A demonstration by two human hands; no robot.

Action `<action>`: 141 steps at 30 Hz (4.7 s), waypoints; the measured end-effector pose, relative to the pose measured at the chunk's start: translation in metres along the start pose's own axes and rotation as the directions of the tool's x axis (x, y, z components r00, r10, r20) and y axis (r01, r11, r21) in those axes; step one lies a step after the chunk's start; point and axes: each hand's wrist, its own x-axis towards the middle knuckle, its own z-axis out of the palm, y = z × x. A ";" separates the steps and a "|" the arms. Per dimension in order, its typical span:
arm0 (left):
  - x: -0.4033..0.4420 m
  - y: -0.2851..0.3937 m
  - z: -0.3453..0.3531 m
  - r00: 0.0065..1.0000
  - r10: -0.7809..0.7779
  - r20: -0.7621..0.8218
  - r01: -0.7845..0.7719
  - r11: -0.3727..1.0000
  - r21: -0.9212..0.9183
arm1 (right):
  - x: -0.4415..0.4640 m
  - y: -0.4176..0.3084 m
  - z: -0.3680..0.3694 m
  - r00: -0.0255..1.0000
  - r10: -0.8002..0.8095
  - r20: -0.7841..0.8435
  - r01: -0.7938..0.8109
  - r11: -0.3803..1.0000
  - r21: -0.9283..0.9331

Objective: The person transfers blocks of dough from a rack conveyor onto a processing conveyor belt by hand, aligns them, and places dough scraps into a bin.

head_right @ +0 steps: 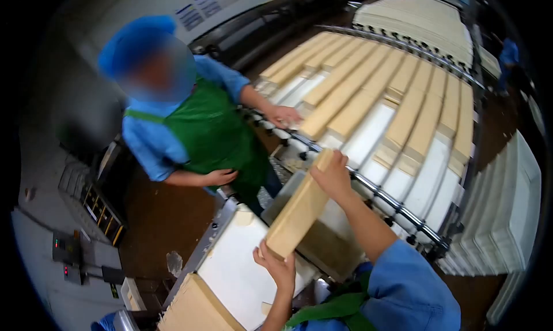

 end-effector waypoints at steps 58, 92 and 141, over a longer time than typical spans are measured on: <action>-0.089 -0.084 0.018 0.875 -0.274 -0.399 0.302 0.953 0.007 | 0.173 0.141 -0.049 0.897 -0.385 0.217 0.441 0.737 -0.513; -0.176 -0.194 -0.121 0.680 -0.663 -0.313 0.687 0.426 0.589 | -0.358 -0.155 0.361 0.197 -0.405 0.893 0.884 0.467 0.017; -0.038 0.110 0.034 0.919 0.221 0.327 -0.191 0.974 -0.119 | 0.009 0.092 -0.175 0.959 0.233 -0.162 -0.257 0.956 -0.144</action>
